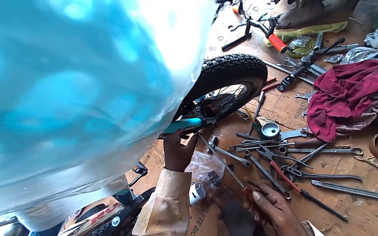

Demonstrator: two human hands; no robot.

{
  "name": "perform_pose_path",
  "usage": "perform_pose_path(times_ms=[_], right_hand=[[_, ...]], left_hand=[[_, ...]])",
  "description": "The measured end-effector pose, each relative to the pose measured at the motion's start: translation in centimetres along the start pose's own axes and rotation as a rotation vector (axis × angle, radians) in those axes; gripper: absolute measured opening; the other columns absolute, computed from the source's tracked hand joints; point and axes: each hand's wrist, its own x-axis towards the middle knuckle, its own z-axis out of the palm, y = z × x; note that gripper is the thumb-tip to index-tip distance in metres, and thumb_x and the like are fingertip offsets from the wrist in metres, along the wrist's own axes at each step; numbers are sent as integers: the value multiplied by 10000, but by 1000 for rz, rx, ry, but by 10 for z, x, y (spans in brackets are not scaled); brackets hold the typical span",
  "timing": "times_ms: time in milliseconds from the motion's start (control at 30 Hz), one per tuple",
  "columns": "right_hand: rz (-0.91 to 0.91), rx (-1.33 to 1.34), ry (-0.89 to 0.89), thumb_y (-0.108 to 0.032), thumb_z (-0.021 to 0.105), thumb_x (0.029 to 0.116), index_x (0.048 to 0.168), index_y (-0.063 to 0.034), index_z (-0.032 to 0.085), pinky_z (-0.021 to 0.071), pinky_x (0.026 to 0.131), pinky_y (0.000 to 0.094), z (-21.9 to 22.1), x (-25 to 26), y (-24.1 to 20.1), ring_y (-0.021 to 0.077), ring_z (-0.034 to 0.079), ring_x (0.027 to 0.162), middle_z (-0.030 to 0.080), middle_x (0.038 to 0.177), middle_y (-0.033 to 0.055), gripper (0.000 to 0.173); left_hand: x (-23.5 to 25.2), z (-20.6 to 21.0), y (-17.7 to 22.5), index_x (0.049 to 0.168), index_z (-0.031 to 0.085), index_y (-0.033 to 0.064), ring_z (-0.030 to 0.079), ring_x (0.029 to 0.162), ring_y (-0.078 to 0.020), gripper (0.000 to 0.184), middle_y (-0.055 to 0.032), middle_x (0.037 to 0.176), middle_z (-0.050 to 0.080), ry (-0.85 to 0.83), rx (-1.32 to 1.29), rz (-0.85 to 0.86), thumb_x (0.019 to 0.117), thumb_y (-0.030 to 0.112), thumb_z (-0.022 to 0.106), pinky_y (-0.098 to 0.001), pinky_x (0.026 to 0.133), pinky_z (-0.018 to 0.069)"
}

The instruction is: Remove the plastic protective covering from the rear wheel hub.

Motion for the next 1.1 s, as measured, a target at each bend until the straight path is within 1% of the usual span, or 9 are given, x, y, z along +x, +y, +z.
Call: perform_pose_path(times_ms=[67, 167, 300, 400, 500, 667, 833, 933, 1100], right_hand=[[11, -35, 7, -331, 694, 957, 1379, -43, 492, 548, 570, 268, 2, -1, 1, 127, 647, 749, 673, 1081, 52, 549], [4, -2, 93, -199, 786, 875, 1147, -37, 625, 599, 698, 304, 2, 0, 4, 164, 683, 841, 691, 1035, 79, 355], [35, 73, 45, -209, 600, 1024, 1317, -5, 600, 544, 551, 257, 5, -2, 0, 130, 656, 693, 716, 1014, 93, 357], [-8, -57, 86, -181, 761, 879, 1307, -24, 529, 609, 699, 301, 6, -2, 1, 162, 694, 877, 676, 1124, 70, 512], [-89, -119, 170, -119, 812, 817, 1189, -32, 592, 626, 774, 329, 7, 0, 7, 192, 704, 920, 691, 1092, 80, 440], [-182, -125, 232, -92, 740, 909, 1135, -8, 693, 627, 796, 309, 9, -1, 8, 177, 720, 917, 737, 1048, 85, 245], [-283, -288, 343, -128, 796, 857, 1148, -45, 694, 645, 771, 316, 12, -1, 16, 182, 718, 925, 717, 1073, 70, 319], [-317, -308, 316, -137, 752, 907, 1161, -38, 709, 641, 771, 302, 11, -1, 17, 165, 719, 911, 724, 1077, 68, 276], [-93, 1, 57, -239, 521, 1074, 1276, -11, 642, 508, 488, 232, 4, -2, 4, 88, 607, 601, 725, 994, 74, 328]], left_hand=[[-1, -1, 0, 976, 749, 65, 709, 880, -125, 225, -56, 953, 749, -6, -4, 5, 844, 239, 798, -375, 844, 590], [0, -2, 0, 1003, 745, 65, 713, 883, -109, 214, -42, 964, 749, -26, -57, 6, 859, 220, 779, -347, 836, 603], [-3, -3, -3, 1027, 733, 56, 716, 902, -111, 235, -47, 989, 748, -43, -100, 1, 850, 203, 783, -346, 846, 603], [-2, -6, -5, 1085, 710, 43, 716, 943, -122, 257, -57, 1048, 740, -81, -169, 26, 890, 208, 735, -348, 848, 614], [-2, -6, -7, 1093, 710, 47, 716, 951, -123, 255, -51, 1049, 740, -81, -200, 16, 921, 236, 719, -352, 861, 614], [-3, -1, -4, 1032, 727, 47, 716, 909, -90, 215, -31, 985, 752, -20, -158, 0, 917, 226, 759, -327, 870, 607], [-5, 1, -3, 1044, 722, 48, 707, 902, -73, 200, -26, 992, 746, -3, -117, 19, 932, 213, 737, -307, 867, 600], [-5, 1, -4, 1042, 725, 53, 706, 892, -80, 203, -29, 988, 744, -11, -96, 21, 940, 229, 731, -312, 856, 600], [-5, 0, -5, 1048, 718, 48, 705, 901, -77, 208, -22, 994, 746, -25, -118, 23, 938, 225, 733, -307, 867, 596]])
